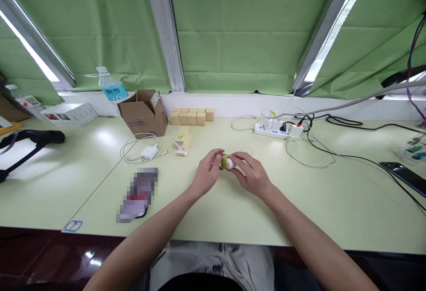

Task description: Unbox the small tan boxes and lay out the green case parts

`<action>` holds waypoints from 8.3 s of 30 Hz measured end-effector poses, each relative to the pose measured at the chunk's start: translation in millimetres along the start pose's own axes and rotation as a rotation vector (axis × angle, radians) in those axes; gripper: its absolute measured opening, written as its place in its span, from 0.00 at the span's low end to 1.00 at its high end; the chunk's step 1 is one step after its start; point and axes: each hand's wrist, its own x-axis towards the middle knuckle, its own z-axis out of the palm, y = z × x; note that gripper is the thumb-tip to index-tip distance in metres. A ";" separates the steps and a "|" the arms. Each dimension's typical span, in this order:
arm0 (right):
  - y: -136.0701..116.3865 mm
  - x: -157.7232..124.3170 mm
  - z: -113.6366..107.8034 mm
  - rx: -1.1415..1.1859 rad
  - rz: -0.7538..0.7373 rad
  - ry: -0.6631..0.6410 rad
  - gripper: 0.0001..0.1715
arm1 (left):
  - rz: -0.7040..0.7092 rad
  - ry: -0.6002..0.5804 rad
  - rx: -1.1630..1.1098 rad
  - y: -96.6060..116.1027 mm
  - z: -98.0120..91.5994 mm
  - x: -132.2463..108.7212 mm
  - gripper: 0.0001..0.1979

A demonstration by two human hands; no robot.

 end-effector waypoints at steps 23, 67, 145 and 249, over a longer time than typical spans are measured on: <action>-15.7 4.7 -0.8 -0.134 0.074 -0.028 0.17 | 0.300 -0.071 0.646 6.1 4.4 -3.5 0.07; -5.4 8.2 3.1 0.453 0.758 0.231 0.17 | 0.102 -0.079 0.179 -10.9 -3.7 11.3 0.16; -16.4 27.4 -10.2 -0.117 0.146 0.093 0.09 | 0.014 -0.167 -0.150 -4.3 -12.7 11.1 0.24; 155.8 -28.3 27.7 0.257 0.786 -0.291 0.40 | -0.068 0.093 0.997 -89.7 -68.8 108.3 0.25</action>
